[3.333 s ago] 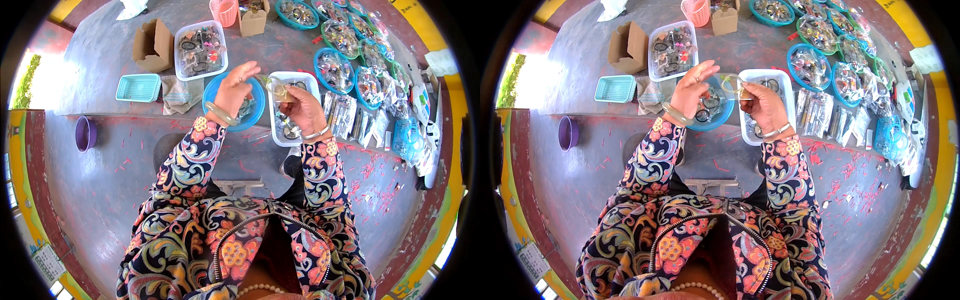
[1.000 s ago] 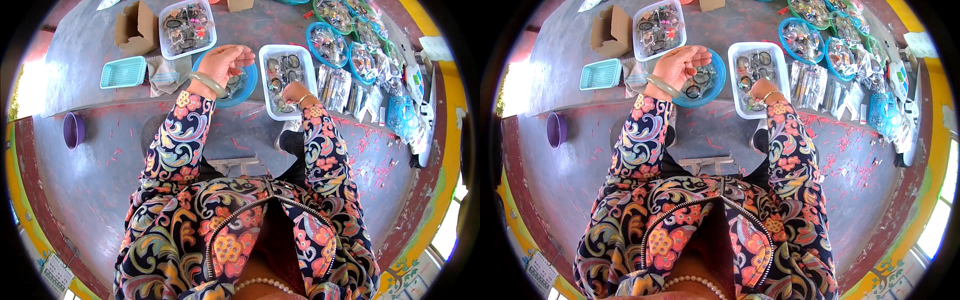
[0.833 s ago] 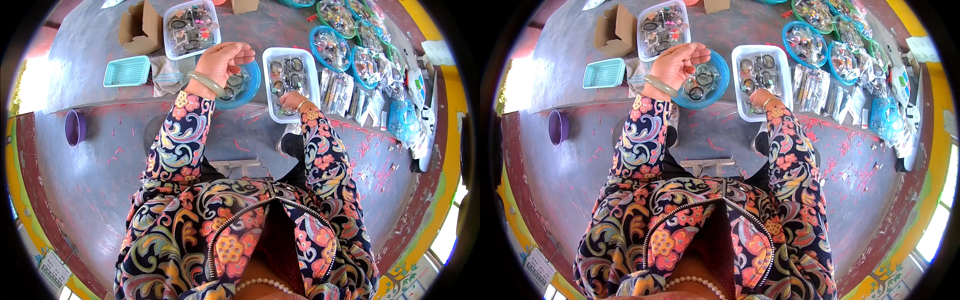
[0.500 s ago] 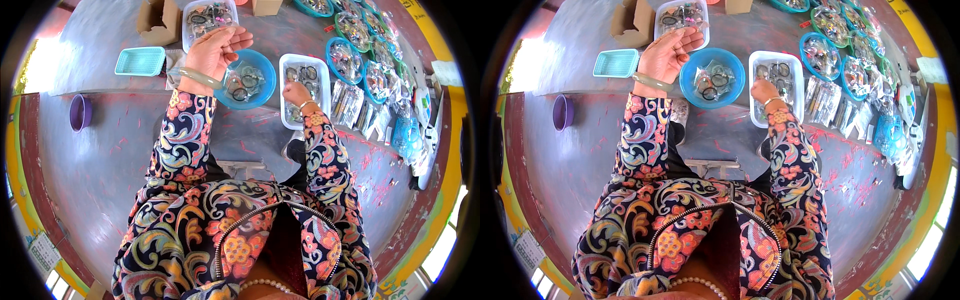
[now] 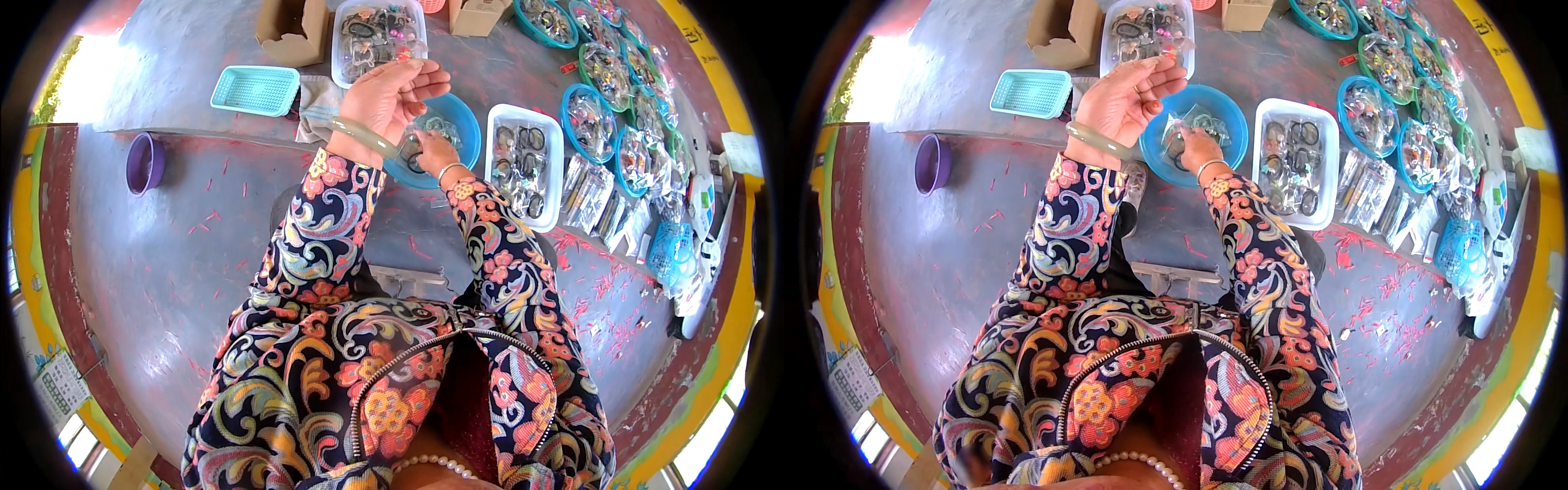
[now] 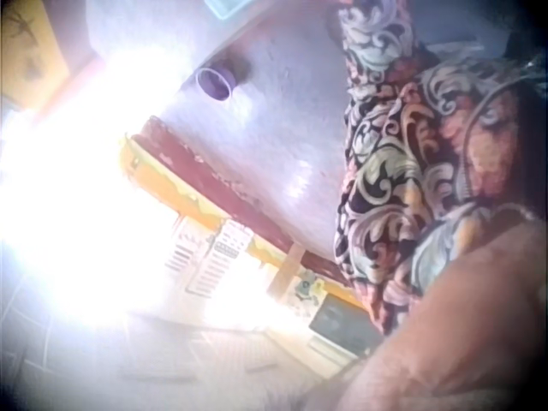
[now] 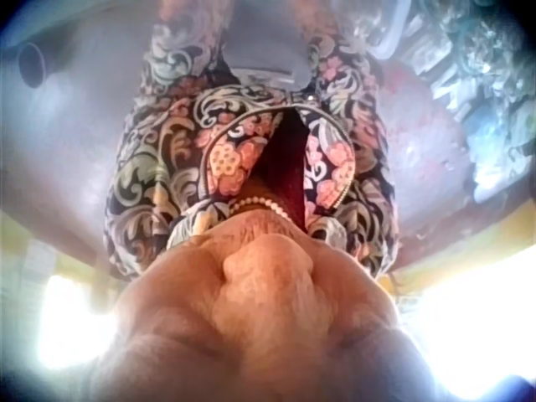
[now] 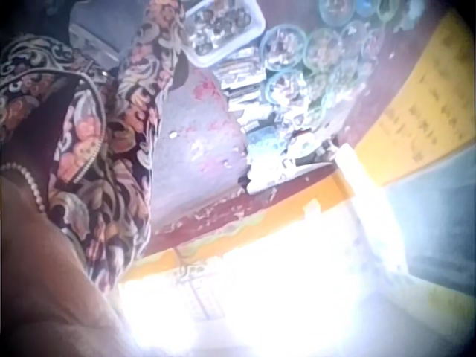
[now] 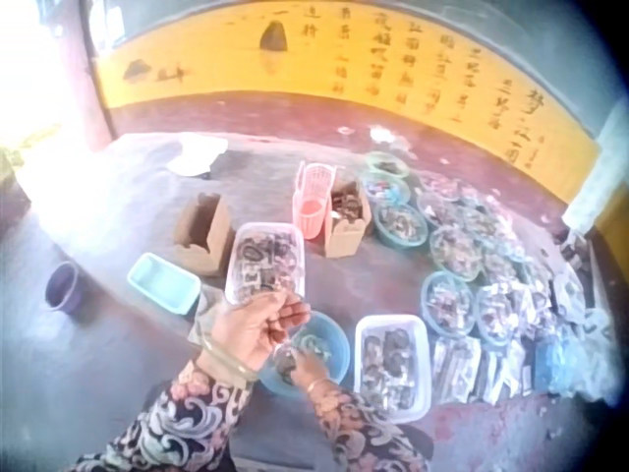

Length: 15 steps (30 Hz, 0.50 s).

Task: The person repeatedly picks up small hair accessories from a blue bowl and places them into clear plastic bags. They manipulate the bags to fit the items and then place the packaged units into a white rectangular container.

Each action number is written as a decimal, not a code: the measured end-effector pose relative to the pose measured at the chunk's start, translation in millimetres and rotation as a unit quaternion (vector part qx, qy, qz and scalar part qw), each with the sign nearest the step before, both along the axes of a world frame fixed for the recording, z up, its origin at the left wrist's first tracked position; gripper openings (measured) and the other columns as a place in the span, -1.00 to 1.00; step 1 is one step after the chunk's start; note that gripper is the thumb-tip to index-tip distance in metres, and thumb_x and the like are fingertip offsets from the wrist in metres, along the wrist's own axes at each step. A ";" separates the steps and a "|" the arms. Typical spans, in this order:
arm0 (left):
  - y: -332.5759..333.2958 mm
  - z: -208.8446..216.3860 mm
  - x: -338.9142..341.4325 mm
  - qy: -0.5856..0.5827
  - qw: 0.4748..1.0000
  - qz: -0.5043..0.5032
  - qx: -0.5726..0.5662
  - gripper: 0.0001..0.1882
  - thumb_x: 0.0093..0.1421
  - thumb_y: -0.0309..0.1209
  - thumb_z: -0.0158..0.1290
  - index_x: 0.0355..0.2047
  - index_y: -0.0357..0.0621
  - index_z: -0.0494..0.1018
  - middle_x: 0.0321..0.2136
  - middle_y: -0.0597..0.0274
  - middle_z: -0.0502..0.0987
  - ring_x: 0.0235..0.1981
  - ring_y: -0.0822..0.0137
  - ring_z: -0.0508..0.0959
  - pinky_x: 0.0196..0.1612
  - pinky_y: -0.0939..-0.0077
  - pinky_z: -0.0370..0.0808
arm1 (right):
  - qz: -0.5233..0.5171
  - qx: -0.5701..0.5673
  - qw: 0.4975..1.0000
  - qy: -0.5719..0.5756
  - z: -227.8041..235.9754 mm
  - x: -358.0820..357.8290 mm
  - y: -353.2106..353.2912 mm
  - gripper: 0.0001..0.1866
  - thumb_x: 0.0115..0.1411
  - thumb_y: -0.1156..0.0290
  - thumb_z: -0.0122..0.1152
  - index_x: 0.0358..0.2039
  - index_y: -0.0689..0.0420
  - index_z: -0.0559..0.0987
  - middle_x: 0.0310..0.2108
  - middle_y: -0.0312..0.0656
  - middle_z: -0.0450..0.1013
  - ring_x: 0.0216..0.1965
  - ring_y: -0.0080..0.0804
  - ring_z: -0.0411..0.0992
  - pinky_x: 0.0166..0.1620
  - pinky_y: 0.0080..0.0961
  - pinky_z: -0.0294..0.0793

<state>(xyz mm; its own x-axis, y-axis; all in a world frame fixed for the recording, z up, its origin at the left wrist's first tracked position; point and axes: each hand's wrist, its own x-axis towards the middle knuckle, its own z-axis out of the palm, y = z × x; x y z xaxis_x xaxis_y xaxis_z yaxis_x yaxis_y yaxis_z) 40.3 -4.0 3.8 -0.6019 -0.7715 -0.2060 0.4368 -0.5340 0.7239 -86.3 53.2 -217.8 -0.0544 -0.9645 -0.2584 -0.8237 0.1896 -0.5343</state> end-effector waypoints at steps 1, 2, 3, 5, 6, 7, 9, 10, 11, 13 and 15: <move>-0.3 -1.8 0.9 0.001 1.000 0.000 0.003 -0.71 0.12 -0.37 -0.05 -0.26 -0.38 0.42 -0.29 -0.05 0.48 -0.20 0.19 0.48 -0.40 0.66 0.35 | 0.005 -0.017 1.000 0.001 -1.9 2.4 -1.3 -0.38 -0.15 0.47 0.07 0.03 0.05 0.26 -0.06 -0.01 0.27 -0.08 -0.06 0.31 -0.04 -0.30 0.31; -0.5 -2.7 0.5 0.000 1.000 -0.003 0.005 -0.72 0.12 -0.37 -0.05 -0.26 -0.37 0.42 -0.29 -0.04 0.48 -0.21 0.20 0.48 -0.40 0.66 0.35 | 0.006 -0.006 1.000 0.005 -4.3 2.1 -2.9 -0.37 -0.15 0.48 0.07 0.04 0.06 0.23 -0.04 0.01 0.24 -0.07 -0.06 0.31 -0.03 -0.29 0.31; -0.9 -3.5 -0.1 -0.001 1.000 -0.006 0.007 -0.72 0.12 -0.38 -0.05 -0.25 -0.37 0.42 -0.29 -0.04 0.49 -0.21 0.20 0.49 -0.40 0.66 0.35 | 0.007 0.004 1.000 0.008 -6.4 1.6 -4.6 -0.35 -0.14 0.48 0.07 0.06 0.06 0.20 -0.02 0.02 0.22 -0.07 -0.06 0.31 -0.03 -0.29 0.31; -1.6 -4.7 0.0 -0.005 1.000 -0.008 0.009 -0.73 0.13 -0.38 -0.05 -0.25 -0.36 0.43 -0.30 -0.04 0.49 -0.22 0.20 0.49 -0.40 0.66 0.35 | 0.006 0.040 0.999 0.016 -3.6 4.2 -8.0 -0.33 -0.11 0.49 0.03 0.10 0.03 0.15 0.00 0.03 0.19 -0.06 -0.07 0.31 -0.02 -0.29 0.32; -1.9 -5.5 0.8 -0.008 1.000 -0.008 0.010 -0.73 0.13 -0.38 -0.05 -0.25 -0.36 0.43 -0.30 -0.03 0.49 -0.23 0.21 0.49 -0.41 0.67 0.35 | 0.004 0.066 0.998 0.020 1.4 6.6 -9.7 -0.33 -0.08 0.50 -0.01 0.12 -0.01 0.13 0.01 0.03 0.19 -0.05 -0.08 0.31 -0.02 -0.30 0.32; -2.1 -5.8 2.1 -0.011 1.000 -0.008 0.011 -0.73 0.13 -0.38 -0.05 -0.25 -0.35 0.43 -0.30 -0.03 0.49 -0.23 0.21 0.49 -0.41 0.67 0.35 | 0.001 0.092 0.995 0.024 6.3 9.7 -11.4 -0.33 -0.05 0.52 -0.04 0.15 -0.04 0.10 0.02 0.03 0.19 -0.04 -0.10 0.31 -0.03 -0.31 0.32; -1.6 -3.8 0.2 -0.005 1.000 -0.011 0.013 -0.73 0.13 -0.38 -0.06 -0.25 -0.35 0.43 -0.30 -0.03 0.49 -0.23 0.21 0.49 -0.41 0.68 0.35 | -0.009 0.105 0.993 0.045 9.3 8.9 -12.7 -0.34 -0.03 0.51 -0.04 0.15 -0.06 0.11 0.01 0.02 0.19 -0.05 -0.10 0.32 -0.04 -0.31 0.34; -1.5 -3.2 -0.4 -0.003 1.000 -0.013 0.015 -0.73 0.13 -0.38 -0.06 -0.25 -0.35 0.43 -0.30 -0.03 0.49 -0.22 0.21 0.49 -0.41 0.69 0.35 | -0.014 0.112 0.992 0.056 10.6 8.6 -12.9 -0.34 -0.02 0.51 -0.04 0.15 -0.07 0.11 0.00 0.02 0.20 -0.06 -0.10 0.33 -0.05 -0.31 0.35; -1.4 -3.8 -0.5 -0.003 1.000 -0.014 0.014 -0.73 0.14 -0.38 -0.06 -0.25 -0.35 0.43 -0.30 -0.03 0.49 -0.22 0.21 0.49 -0.41 0.69 0.35 | -0.008 0.115 0.991 0.064 12.1 7.9 -12.5 -0.34 -0.02 0.51 -0.04 0.15 -0.09 0.11 -0.01 0.02 0.21 -0.07 -0.10 0.34 -0.06 -0.31 0.35; -1.1 -5.9 -0.5 -0.004 1.000 -0.016 0.012 -0.73 0.14 -0.38 -0.07 -0.25 -0.34 0.43 -0.30 -0.03 0.49 -0.22 0.21 0.49 -0.41 0.69 0.36 | 0.004 0.121 0.989 0.080 14.6 5.3 -10.7 -0.34 -0.01 0.51 -0.04 0.15 -0.13 0.10 -0.04 0.00 0.22 -0.09 -0.11 0.35 -0.08 -0.31 0.37; -0.4 -4.5 -0.8 -0.006 1.000 -0.017 0.015 -0.73 0.14 -0.38 -0.07 -0.25 -0.35 0.42 -0.30 -0.03 0.49 -0.21 0.21 0.49 -0.42 0.70 0.36 | 0.027 0.100 0.990 0.092 12.3 3.2 -8.5 -0.41 -0.01 0.51 -0.03 0.09 -0.12 0.20 -0.08 -0.02 0.23 -0.12 -0.13 0.36 -0.09 -0.31 0.37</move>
<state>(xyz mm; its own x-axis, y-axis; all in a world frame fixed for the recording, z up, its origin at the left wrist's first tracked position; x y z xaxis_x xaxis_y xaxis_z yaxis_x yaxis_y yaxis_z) 39.4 -4.4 -0.7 -0.6243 -0.7447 -0.2360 0.4096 -0.5693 0.7128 -83.1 44.7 -205.5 -0.0677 -0.8977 -0.4355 -0.9155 0.2293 -0.3305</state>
